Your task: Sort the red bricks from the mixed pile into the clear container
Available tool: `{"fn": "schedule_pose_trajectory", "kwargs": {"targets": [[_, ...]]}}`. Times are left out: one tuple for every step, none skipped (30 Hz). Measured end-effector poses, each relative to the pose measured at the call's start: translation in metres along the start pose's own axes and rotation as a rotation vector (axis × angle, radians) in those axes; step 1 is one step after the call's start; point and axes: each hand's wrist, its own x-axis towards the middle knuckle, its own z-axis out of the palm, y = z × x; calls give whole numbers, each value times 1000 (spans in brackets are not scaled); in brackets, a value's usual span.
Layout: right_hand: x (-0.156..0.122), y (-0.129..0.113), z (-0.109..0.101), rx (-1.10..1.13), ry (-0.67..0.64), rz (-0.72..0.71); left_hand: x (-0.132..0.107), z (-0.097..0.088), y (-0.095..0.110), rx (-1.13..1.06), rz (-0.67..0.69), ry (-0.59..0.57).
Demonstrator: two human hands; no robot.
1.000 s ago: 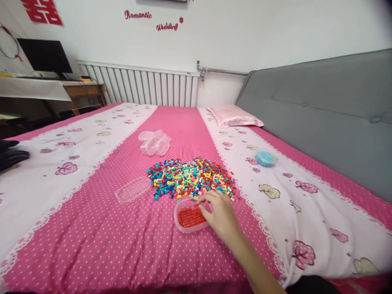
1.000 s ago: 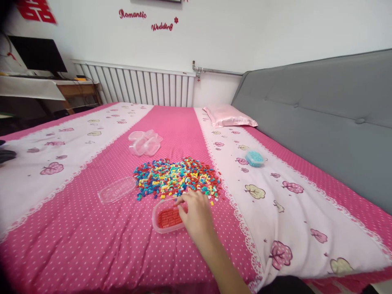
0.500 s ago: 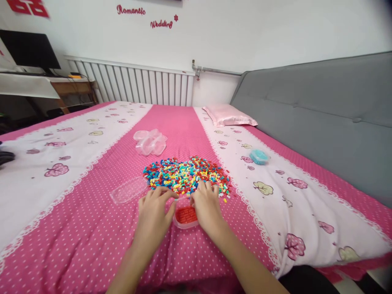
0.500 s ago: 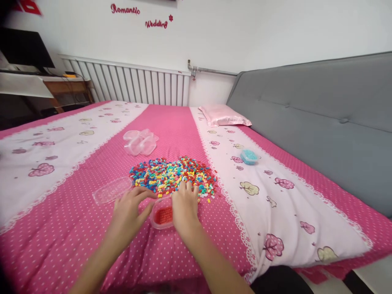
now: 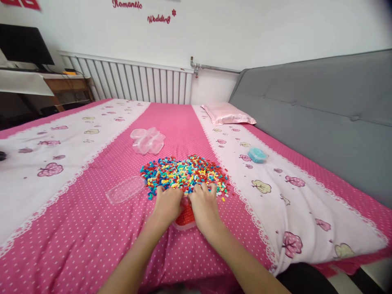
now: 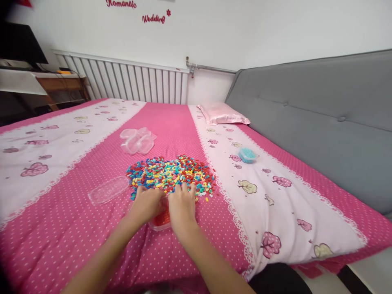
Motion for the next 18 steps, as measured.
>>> {"fn": "schedule_pose_trajectory", "kwargs": {"targets": [[0, 0, 0, 1, 2, -5, 0, 1, 0, 9, -1, -1], [0, 1, 1, 2, 5, -8, 0, 1, 0, 16, -2, -1], [0, 1, 1, 3, 7, -7, 0, 2, 0, 20, -3, -1], [0, 1, 2, 2, 10, -5, -1, 2, 0, 22, -3, -1], [0, 1, 2, 1, 12, -2, -1, 2, 0, 24, -4, -2], [-1, 1, 3, -1, 14, 1, -1, 2, 0, 24, -4, -2], [-1, 1, 4, -4, 16, 3, -1, 1, 1, 25, -3, -4], [-1, 1, 4, -8, 18, 4, -1, 1, 1, 25, -3, -7], [-1, 1, 5, -12, 20, 3, -2, 1, 1, 25, -4, -10], [-1, 1, 6, -17, 22, 1, -2, 1, 2, 25, -5, -14], [0, 1, 7, -22, 24, -5, -2, 2, 2, 25, -6, -20], [0, 0, 8, -26, 26, -12, -2, 2, 2, 26, -8, -25], [0, 0, 8, -30, 28, -20, -2, 2, 2, 28, -10, -31], [1, -1, 8, -33, 30, -27, -2, 2, 2, 32, -11, -36], [1, -1, 9, -36, 32, -31, -3, 2, 2, 37, -14, -42], [2, -2, 8, -38, 34, -32, -3, 2, 2, 42, -15, -47], [2, -2, 8, -40, 35, -30, -3, 1, 2, 47, -17, -52], [1, -2, 7, -42, 34, -24, -3, 1, 2, 50, -19, -57]]}}
